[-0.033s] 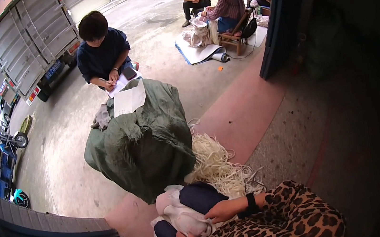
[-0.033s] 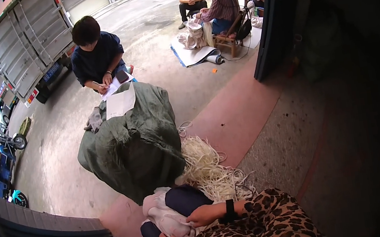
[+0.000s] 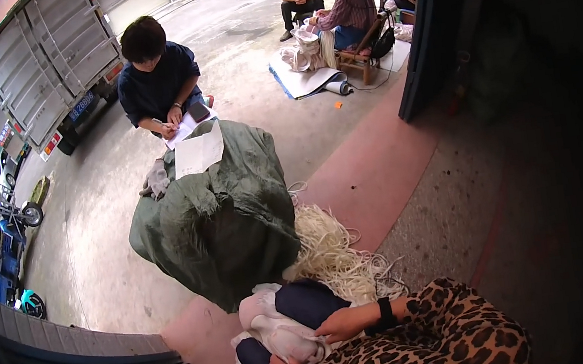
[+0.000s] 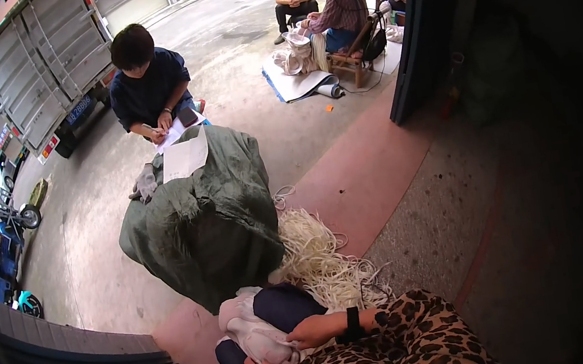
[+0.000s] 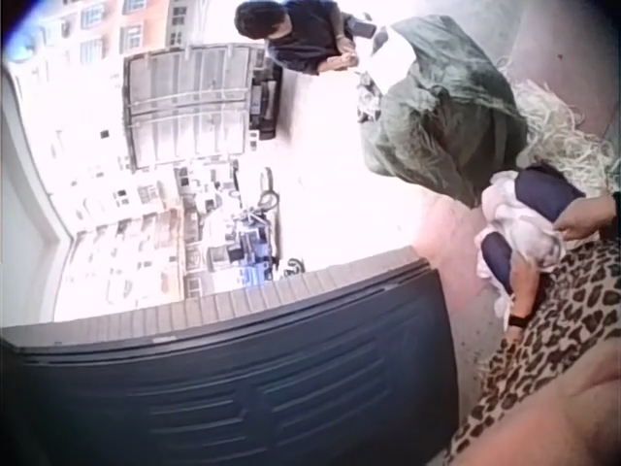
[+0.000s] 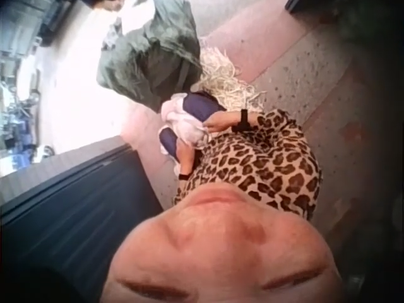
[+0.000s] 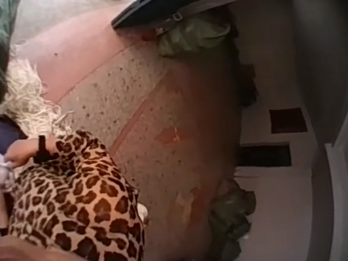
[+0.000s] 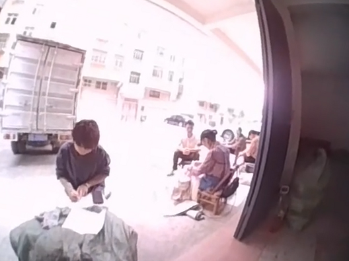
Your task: The recorder is threading long white laces through the eyelets of a white sneaker.
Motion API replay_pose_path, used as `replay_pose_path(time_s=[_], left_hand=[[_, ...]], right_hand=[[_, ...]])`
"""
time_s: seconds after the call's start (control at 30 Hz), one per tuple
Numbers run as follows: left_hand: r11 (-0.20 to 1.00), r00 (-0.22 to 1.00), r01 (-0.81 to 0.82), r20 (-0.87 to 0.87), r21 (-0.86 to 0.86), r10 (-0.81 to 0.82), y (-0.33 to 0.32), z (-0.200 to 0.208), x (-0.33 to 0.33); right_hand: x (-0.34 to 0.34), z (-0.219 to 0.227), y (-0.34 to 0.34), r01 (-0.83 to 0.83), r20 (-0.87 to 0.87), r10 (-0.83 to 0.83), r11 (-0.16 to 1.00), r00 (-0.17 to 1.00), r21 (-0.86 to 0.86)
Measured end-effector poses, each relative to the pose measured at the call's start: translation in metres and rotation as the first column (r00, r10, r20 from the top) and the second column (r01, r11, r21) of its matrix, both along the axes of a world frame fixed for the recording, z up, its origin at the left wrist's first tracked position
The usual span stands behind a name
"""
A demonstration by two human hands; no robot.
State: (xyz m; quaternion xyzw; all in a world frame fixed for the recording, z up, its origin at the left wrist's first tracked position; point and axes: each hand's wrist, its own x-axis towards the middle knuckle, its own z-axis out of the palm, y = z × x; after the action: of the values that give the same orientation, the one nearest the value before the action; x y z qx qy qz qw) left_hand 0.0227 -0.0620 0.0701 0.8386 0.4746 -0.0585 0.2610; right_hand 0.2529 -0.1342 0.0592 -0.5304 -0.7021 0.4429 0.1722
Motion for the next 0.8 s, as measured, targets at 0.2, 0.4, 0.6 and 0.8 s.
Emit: replay_pose_path(time_s=[0.2, 0.4, 0.6, 0.8], left_hand=[[0.983, 0.973, -0.153, 0.187, 0.1, 0.132, 0.0, -0.033, -0.008], [0.98, 0.967, -0.144, 0.231, 0.14, 0.109, -0.002, -0.042, -0.014], [0.979, 0.972, -0.127, 0.217, 0.163, 0.09, -0.002, -0.043, -0.013], [0.98, 0.967, -0.15, 0.228, 0.132, 0.117, -0.003, -0.045, -0.015]], right_hand=[[-0.008, -0.018, -0.007, 0.035, 0.144, -0.044, 0.998, 0.989, 0.058], [-0.014, -0.025, -0.008, 0.051, 0.177, -0.066, 0.995, 0.982, 0.09], [-0.013, -0.025, -0.007, 0.07, 0.171, -0.088, 0.992, 0.981, 0.109], [-0.015, -0.034, -0.007, 0.083, 0.183, -0.101, 0.991, 0.978, 0.102]])
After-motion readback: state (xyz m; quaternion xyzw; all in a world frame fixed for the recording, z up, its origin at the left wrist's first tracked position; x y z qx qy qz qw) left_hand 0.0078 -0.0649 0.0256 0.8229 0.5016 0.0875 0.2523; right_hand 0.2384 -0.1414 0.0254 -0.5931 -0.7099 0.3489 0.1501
